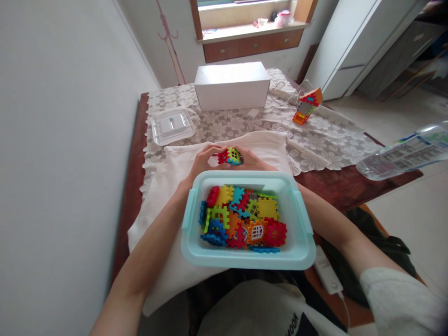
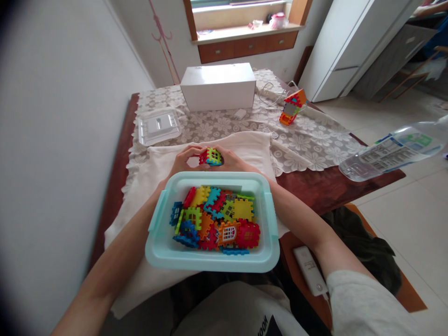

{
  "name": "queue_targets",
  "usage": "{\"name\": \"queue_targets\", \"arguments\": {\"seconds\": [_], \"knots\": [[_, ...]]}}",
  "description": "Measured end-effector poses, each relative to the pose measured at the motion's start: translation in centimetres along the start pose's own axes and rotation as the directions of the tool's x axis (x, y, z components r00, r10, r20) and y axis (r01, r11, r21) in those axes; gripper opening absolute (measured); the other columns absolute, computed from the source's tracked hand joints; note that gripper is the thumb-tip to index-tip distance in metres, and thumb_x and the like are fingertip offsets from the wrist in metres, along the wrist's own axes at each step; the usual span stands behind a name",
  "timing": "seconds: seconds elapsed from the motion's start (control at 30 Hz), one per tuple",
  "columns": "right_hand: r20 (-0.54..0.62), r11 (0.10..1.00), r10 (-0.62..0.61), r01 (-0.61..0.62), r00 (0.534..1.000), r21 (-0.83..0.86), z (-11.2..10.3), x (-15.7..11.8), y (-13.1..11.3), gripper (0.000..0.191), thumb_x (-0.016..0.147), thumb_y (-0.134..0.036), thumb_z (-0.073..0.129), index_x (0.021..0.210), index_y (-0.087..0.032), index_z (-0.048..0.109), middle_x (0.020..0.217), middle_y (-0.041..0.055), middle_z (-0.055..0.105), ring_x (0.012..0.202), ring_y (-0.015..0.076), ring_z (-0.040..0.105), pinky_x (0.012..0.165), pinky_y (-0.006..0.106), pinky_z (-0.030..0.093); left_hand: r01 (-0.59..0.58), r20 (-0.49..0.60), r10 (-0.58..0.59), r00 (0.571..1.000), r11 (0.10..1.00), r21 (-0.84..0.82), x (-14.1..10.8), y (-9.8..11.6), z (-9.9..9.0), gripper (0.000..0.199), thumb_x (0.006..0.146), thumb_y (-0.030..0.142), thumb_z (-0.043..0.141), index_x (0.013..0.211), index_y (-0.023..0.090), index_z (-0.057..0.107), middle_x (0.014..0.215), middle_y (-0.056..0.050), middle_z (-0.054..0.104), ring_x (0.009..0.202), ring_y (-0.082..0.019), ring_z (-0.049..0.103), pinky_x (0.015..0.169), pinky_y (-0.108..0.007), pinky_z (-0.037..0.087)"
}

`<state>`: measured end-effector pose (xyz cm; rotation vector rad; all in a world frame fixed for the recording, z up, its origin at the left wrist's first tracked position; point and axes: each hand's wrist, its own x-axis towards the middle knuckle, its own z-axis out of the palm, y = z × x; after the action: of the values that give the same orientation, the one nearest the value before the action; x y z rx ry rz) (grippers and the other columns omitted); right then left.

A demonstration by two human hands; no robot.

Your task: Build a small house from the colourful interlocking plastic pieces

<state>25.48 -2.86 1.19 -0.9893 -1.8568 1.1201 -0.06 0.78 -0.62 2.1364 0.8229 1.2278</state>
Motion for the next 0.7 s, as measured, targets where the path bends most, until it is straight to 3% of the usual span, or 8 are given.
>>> {"name": "queue_targets", "arguments": {"seconds": [0.2,0.37,0.6,0.7], "knots": [[-0.012,0.993,0.049,-0.047,0.999,0.113,-0.1,-0.5,-0.8,0.068,0.092,-0.048,0.099,0.151,-0.022,0.076,0.136,0.0050,0.086,0.121,0.0276,0.079,0.102,0.037,0.067,0.005,0.048,-0.008,0.999,0.998,0.055,-0.1,-0.2,-0.7,0.056,0.087,0.058,0.103,0.131,0.026,0.089,0.134,-0.014,0.088,0.122,-0.033,0.084,0.107,-0.049,0.069],[-0.025,0.973,0.040,-0.034,0.999,0.226,-0.3,-0.6,0.0,0.067,0.094,-0.037,0.094,0.156,-0.028,0.071,0.148,0.0042,0.080,0.133,0.0279,0.077,0.118,0.042,0.063,0.066,0.028,-0.068,0.997,0.996,0.066,-0.3,-0.4,-0.7,0.073,0.087,0.054,0.101,0.150,0.026,0.079,0.134,-0.013,0.089,0.123,-0.033,0.086,0.109,-0.050,0.068],[-0.085,0.991,-0.012,0.023,0.996,0.134,-0.8,0.0,0.6,0.051,0.093,-0.041,0.093,0.140,-0.030,0.077,0.140,0.0065,0.083,0.134,0.0314,0.075,0.122,0.048,0.062,0.120,0.041,-0.124,0.991,0.989,0.091,-0.2,0.0,-0.6,0.070,0.081,0.053,0.103,0.139,0.025,0.077,0.132,-0.012,0.089,0.120,-0.034,0.087,0.109,-0.053,0.068],[-0.067,0.985,-0.032,0.042,0.997,0.164,-0.8,0.1,1.0,0.060,0.090,-0.044,0.094,0.145,-0.028,0.075,0.142,0.0067,0.081,0.135,0.0319,0.075,0.120,0.048,0.063,0.151,0.046,-0.155,0.987,0.985,0.080,-0.1,0.3,-0.5,0.069,0.079,0.054,0.104,0.136,0.025,0.076,0.131,-0.012,0.090,0.121,-0.035,0.087,0.110,-0.055,0.067]]}}
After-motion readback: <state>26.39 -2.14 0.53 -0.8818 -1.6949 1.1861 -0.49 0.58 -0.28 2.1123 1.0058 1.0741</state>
